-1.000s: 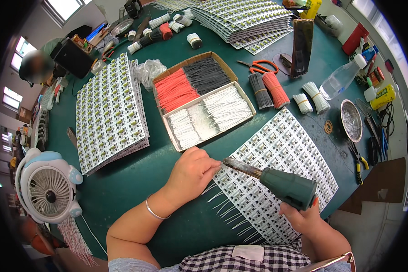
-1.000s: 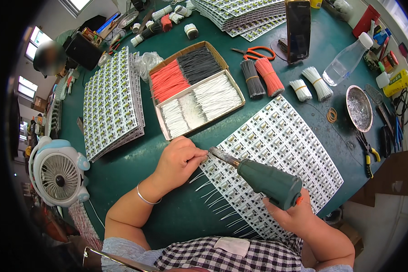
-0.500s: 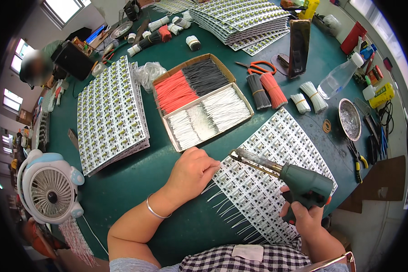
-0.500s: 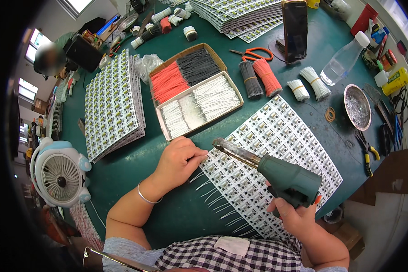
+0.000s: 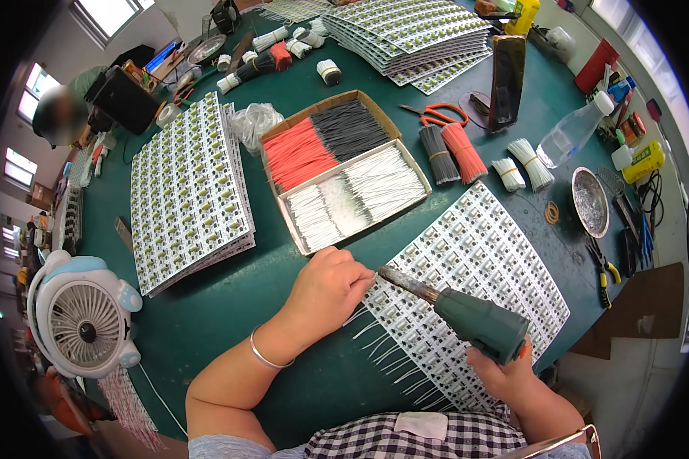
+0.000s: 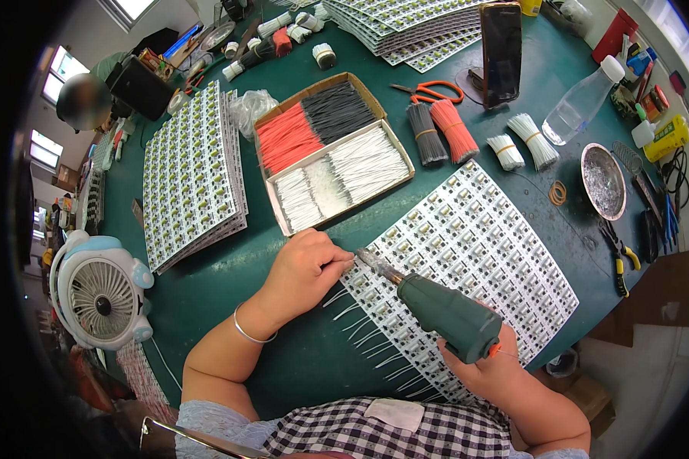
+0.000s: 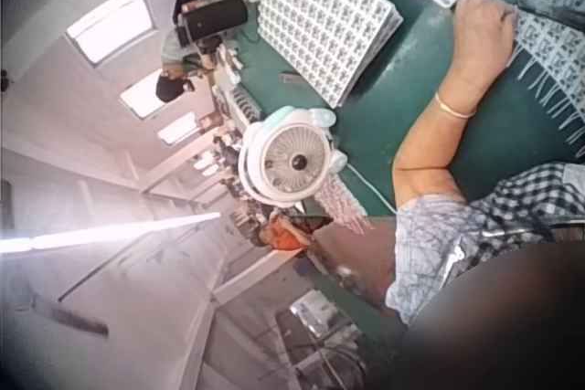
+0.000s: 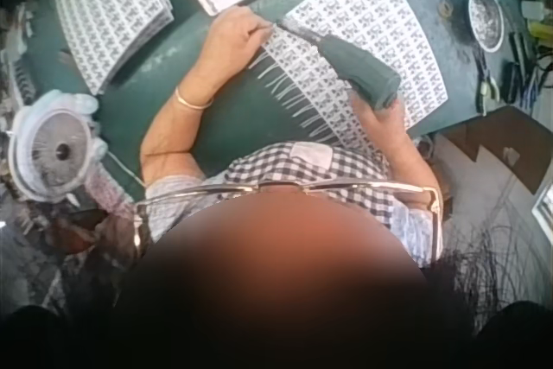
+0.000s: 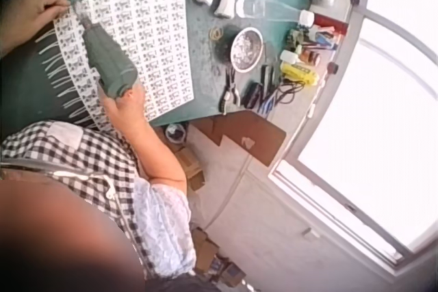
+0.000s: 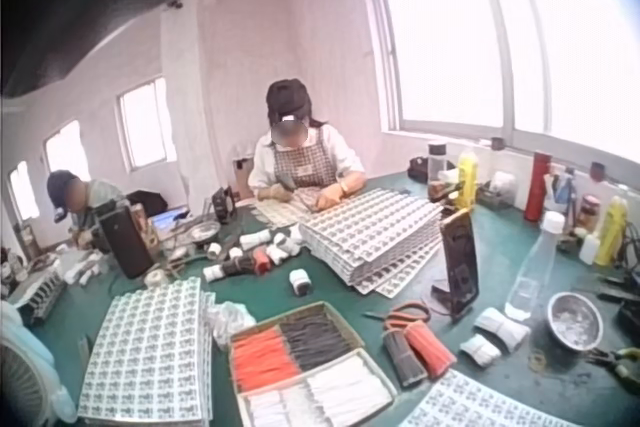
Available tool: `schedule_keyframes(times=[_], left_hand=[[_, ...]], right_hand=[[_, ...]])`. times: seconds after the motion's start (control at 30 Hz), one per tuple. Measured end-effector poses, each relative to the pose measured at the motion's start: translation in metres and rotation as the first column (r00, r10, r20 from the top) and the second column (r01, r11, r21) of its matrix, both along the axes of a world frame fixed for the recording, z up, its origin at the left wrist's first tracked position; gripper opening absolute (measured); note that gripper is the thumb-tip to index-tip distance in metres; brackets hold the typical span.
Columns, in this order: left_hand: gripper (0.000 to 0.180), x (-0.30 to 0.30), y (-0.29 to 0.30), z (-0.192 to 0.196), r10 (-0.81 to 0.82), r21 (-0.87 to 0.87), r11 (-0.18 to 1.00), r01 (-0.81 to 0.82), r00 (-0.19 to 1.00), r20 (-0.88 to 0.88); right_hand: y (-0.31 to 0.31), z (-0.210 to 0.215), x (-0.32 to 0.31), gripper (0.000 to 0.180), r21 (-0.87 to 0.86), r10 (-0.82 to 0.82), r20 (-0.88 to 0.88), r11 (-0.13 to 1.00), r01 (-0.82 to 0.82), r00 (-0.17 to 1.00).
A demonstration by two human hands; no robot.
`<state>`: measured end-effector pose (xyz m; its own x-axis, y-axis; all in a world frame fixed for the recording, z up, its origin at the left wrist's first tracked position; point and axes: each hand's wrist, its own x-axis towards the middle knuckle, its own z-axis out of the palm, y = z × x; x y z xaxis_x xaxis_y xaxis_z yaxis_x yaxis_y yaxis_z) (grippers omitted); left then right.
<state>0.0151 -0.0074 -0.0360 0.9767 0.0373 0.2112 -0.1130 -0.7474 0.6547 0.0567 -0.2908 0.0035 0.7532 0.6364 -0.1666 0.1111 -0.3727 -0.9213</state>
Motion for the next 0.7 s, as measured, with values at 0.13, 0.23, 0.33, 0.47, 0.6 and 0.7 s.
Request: schedule_keyframes(times=[0.13, 0.23, 0.33, 0.47, 0.6, 0.7], left_hand=[[0.005, 0.0, 0.0, 0.0, 0.004, -0.017, 1.0, -0.004, 1.0, 0.004], [0.005, -0.002, 0.001, 0.001, 0.011, -0.013, 1.0, -0.011, 1.0, -0.001], [0.005, -0.003, 0.001, 0.002, 0.012, -0.01, 1.0, -0.012, 1.0, -0.013], [0.005, 0.001, -0.003, -0.001, 0.001, -0.027, 1.0, 0.0, 1.0, 0.007], [0.004, 0.001, -0.002, 0.003, 0.019, -0.003, 1.0, -0.02, 0.999, -0.027], [0.003, -0.001, -0.002, 0.006, 0.045, -0.007, 0.999, -0.045, 0.999, -0.029]], right_hand=[[0.004, 0.005, 0.001, 0.029, 0.002, 0.069, 0.133, 0.998, -0.07, 0.989], [0.009, 0.008, 0.003, 0.029, -0.003, 0.109, 0.231, 0.994, -0.111, 0.967], [-0.003, 0.001, -0.005, 0.031, 0.05, 0.001, 0.078, 0.999, -0.004, 0.997], [-0.024, 0.006, -0.009, 0.038, 0.24, -0.305, -0.049, 0.921, 0.308, 0.951], [-0.056, 0.019, 0.008, 0.039, 0.347, -0.608, -0.001, 0.744, 0.57, 0.794], [-0.079, 0.041, 0.03, 0.04, 0.42, -0.79, 0.128, 0.591, 0.689, 0.599]])
